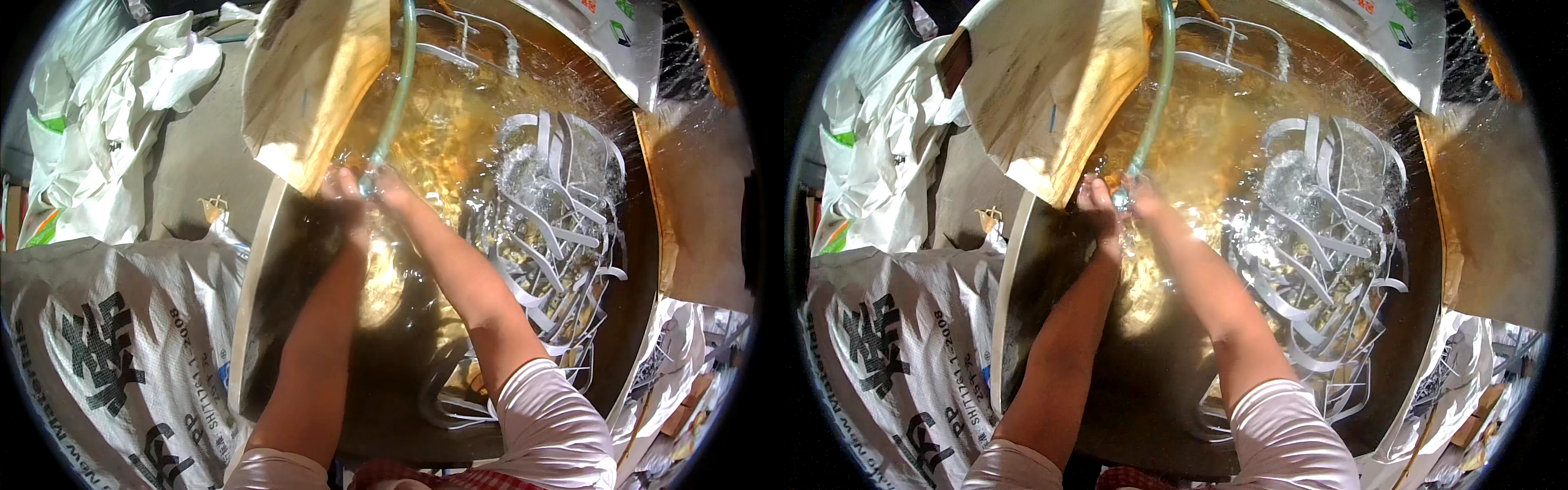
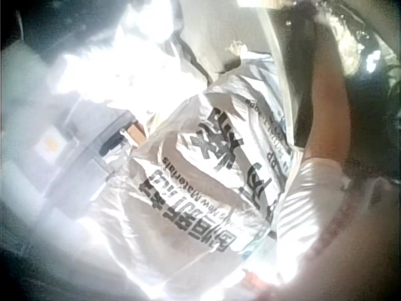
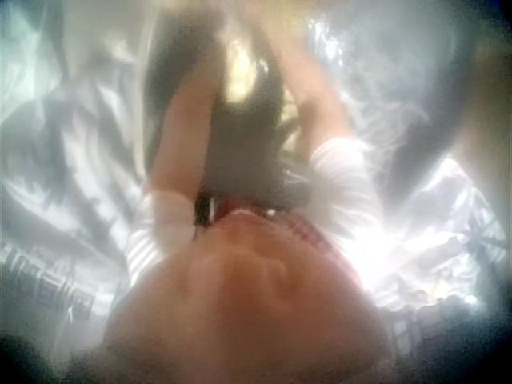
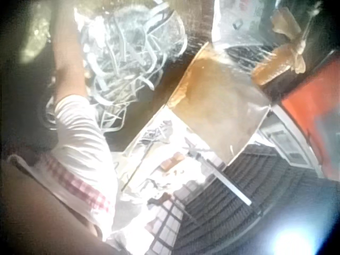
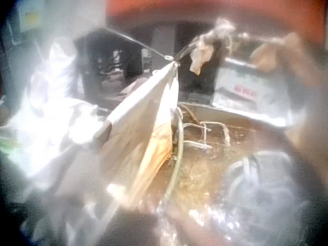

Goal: The person sorts round plastic parts into a bag, moves a large white sack, and then rinses grey plastic components in a water tank before placing them into another bag.

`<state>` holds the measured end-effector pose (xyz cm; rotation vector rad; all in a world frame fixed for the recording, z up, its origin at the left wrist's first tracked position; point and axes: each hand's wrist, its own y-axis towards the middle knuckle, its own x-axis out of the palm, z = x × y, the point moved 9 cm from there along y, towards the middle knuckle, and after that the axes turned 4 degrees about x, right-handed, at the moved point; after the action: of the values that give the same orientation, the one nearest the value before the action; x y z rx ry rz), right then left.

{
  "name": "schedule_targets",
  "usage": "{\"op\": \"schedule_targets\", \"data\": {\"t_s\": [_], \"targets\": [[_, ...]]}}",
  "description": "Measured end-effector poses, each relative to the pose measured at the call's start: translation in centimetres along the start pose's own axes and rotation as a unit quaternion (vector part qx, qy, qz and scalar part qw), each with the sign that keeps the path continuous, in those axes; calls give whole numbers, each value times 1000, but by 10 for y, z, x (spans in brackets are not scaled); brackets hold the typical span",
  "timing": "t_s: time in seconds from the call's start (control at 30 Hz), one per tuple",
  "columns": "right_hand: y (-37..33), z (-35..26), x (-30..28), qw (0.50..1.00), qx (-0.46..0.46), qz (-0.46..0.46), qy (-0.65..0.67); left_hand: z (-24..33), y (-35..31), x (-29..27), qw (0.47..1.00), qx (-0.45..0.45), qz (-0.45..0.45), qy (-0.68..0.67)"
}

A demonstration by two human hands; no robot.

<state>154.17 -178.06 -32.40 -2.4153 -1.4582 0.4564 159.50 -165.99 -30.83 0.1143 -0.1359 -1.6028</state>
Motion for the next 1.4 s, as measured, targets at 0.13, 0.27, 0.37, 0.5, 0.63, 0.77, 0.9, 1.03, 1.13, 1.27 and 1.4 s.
{"op": "schedule_targets", "data": {"t_s": [0.13,0.27,0.37,0.5,0.63,0.77,0.9,1.03,1.13,1.27,1.4], "targets": [[-17,-16,3,990,120,66,-22,50,2,-4,940,242,-68,229],[-8,-33,-50,970,75,112,-203,112,-42,-8,912,265,-204,237],[-2,-60,-95,950,-18,222,-220,191,-67,-45,855,389,-218,264],[-6,-86,-149,882,-29,331,-335,239,-38,-70,743,368,-188,527],[-1,-85,-183,845,-3,338,-415,213,8,-88,697,176,-235,654],[12,-94,-192,810,-10,281,-514,185,16,-95,739,92,-262,614],[26,-119,-179,683,-40,243,-687,173,18,-98,726,110,-261,626],[47,-132,-173,697,-32,213,-684,174,19,-95,724,123,-252,630],[68,-138,-173,700,-54,216,-679,175,19,-90,728,120,-248,628],[88,-148,-153,743,-75,170,-643,174,21,-91,724,129,-250,629],[86,-139,-153,747,25,93,-658,171,21,-93,729,124,-257,623]]}}
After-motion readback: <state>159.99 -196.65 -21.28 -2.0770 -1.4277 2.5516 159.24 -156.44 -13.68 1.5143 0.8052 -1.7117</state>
